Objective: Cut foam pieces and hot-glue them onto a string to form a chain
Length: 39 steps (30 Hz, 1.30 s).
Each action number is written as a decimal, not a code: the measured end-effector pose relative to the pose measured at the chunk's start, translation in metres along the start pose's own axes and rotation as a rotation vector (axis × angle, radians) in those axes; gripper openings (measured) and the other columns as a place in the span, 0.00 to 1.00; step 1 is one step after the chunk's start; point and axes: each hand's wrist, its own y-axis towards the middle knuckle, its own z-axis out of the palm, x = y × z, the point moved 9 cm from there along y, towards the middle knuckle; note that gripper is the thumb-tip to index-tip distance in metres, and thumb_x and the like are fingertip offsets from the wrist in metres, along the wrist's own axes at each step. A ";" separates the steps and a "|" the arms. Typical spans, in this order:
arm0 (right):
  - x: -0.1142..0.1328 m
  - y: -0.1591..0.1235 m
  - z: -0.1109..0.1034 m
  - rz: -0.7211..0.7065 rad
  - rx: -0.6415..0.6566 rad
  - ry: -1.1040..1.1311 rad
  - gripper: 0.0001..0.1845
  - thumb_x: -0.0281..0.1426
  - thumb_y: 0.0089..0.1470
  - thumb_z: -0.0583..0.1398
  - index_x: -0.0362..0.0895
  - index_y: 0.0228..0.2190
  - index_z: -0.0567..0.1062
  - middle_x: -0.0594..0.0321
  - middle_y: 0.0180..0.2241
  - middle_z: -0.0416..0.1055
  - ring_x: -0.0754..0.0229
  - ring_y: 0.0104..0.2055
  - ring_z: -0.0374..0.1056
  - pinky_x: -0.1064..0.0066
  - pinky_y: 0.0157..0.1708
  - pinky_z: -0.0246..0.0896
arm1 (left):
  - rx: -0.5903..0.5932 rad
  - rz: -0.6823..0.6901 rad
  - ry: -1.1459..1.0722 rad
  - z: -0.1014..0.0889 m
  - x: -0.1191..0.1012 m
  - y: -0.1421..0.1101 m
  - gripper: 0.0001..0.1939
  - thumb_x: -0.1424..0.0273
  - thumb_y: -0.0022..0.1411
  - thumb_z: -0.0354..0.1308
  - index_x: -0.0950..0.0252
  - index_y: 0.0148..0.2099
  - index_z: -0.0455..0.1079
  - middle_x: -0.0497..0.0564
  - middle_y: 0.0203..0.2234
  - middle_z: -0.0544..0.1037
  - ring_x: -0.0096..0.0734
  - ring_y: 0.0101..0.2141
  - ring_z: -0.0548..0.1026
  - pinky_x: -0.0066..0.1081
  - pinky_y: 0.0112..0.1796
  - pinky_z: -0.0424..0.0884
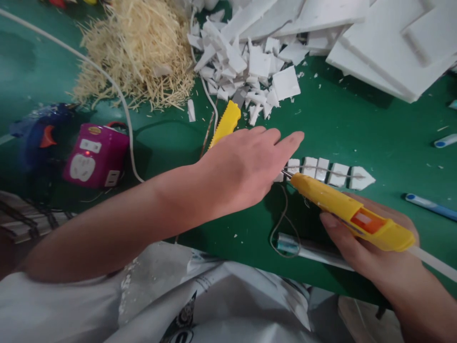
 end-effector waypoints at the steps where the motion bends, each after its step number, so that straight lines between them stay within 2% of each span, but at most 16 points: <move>1: -0.001 -0.001 0.000 0.000 0.000 -0.011 0.21 0.46 0.66 0.56 0.50 0.24 0.67 0.63 0.24 0.71 0.60 0.24 0.67 0.66 0.25 0.65 | 0.001 0.000 0.000 0.000 0.000 0.000 0.38 0.69 0.69 0.56 0.64 0.77 0.47 0.57 0.48 0.78 0.43 0.49 0.77 0.35 0.47 0.72; 6: -0.001 -0.001 0.002 -0.011 0.007 -0.024 0.20 0.45 0.67 0.55 0.50 0.25 0.65 0.64 0.25 0.70 0.60 0.24 0.67 0.67 0.25 0.64 | -0.021 0.004 -0.010 -0.001 0.000 -0.001 0.38 0.70 0.70 0.55 0.65 0.77 0.48 0.57 0.47 0.78 0.43 0.49 0.77 0.35 0.48 0.71; 13: 0.003 0.001 -0.001 -0.002 0.000 0.052 0.20 0.45 0.66 0.57 0.49 0.25 0.67 0.64 0.24 0.69 0.61 0.23 0.65 0.68 0.26 0.63 | -0.070 0.025 -0.010 0.000 0.001 -0.003 0.37 0.69 0.71 0.54 0.65 0.77 0.47 0.57 0.47 0.77 0.43 0.48 0.77 0.36 0.47 0.71; 23: 0.001 0.002 0.000 0.087 -0.023 0.114 0.15 0.45 0.64 0.60 0.50 0.29 0.73 0.64 0.25 0.73 0.61 0.23 0.67 0.69 0.27 0.65 | -0.080 0.019 -0.006 -0.002 0.001 -0.003 0.35 0.69 0.71 0.54 0.64 0.76 0.50 0.57 0.47 0.78 0.41 0.48 0.77 0.34 0.47 0.72; 28: -0.001 0.003 0.001 0.106 -0.008 0.145 0.15 0.44 0.63 0.59 0.52 0.27 0.70 0.66 0.22 0.70 0.61 0.21 0.65 0.69 0.24 0.65 | -0.057 0.018 -0.014 0.001 0.002 -0.003 0.35 0.69 0.71 0.53 0.64 0.76 0.49 0.57 0.47 0.78 0.42 0.48 0.77 0.34 0.47 0.72; 39: 0.006 0.006 0.004 0.000 -0.017 0.134 0.11 0.40 0.65 0.58 0.51 0.30 0.70 0.68 0.22 0.68 0.61 0.20 0.64 0.69 0.24 0.63 | -0.035 0.009 -0.020 0.001 0.001 -0.002 0.37 0.69 0.70 0.55 0.64 0.77 0.49 0.57 0.48 0.77 0.43 0.49 0.77 0.35 0.49 0.71</move>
